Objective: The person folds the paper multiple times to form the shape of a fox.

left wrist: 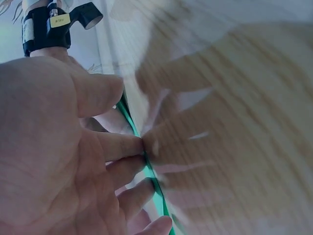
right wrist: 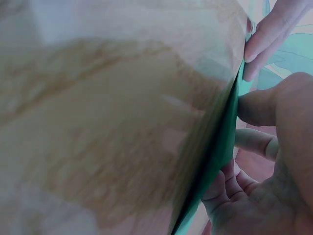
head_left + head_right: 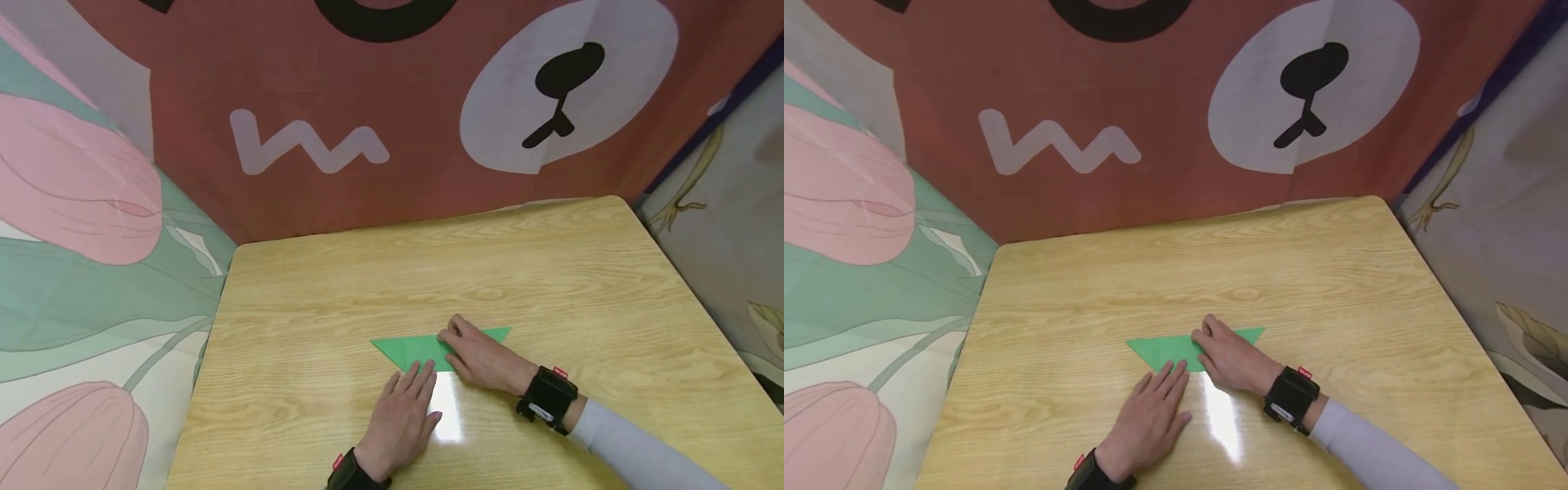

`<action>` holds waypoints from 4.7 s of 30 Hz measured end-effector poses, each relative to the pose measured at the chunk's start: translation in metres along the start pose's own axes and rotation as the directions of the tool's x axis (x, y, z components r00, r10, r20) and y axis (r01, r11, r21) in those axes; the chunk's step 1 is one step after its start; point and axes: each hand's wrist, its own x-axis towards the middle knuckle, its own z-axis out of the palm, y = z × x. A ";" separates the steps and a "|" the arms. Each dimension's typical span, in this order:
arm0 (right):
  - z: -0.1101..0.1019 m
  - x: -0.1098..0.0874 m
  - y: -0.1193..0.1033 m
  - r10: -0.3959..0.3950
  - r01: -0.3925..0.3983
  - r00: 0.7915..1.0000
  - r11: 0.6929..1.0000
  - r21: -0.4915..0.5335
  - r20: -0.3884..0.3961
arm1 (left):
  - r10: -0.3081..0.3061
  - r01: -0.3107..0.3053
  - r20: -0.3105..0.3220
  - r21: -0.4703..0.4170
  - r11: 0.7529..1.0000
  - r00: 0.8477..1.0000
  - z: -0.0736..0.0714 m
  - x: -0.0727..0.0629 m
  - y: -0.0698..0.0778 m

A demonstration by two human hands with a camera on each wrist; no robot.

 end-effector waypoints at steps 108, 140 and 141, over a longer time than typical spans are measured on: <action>0.006 -0.045 -0.033 -0.193 0.172 0.978 0.962 -0.212 -0.084 | 0.033 -0.033 -0.107 0.009 0.999 0.994 -0.011 0.043 -0.011; 0.004 -0.047 -0.036 -0.107 0.097 0.994 0.970 -0.222 -0.036 | 0.027 -0.038 -0.178 -0.057 0.998 0.984 -0.010 0.045 -0.015; 0.004 -0.047 -0.036 -0.110 0.100 0.993 0.970 -0.220 -0.033 | 0.027 -0.038 -0.170 -0.060 0.997 0.985 -0.011 0.045 -0.015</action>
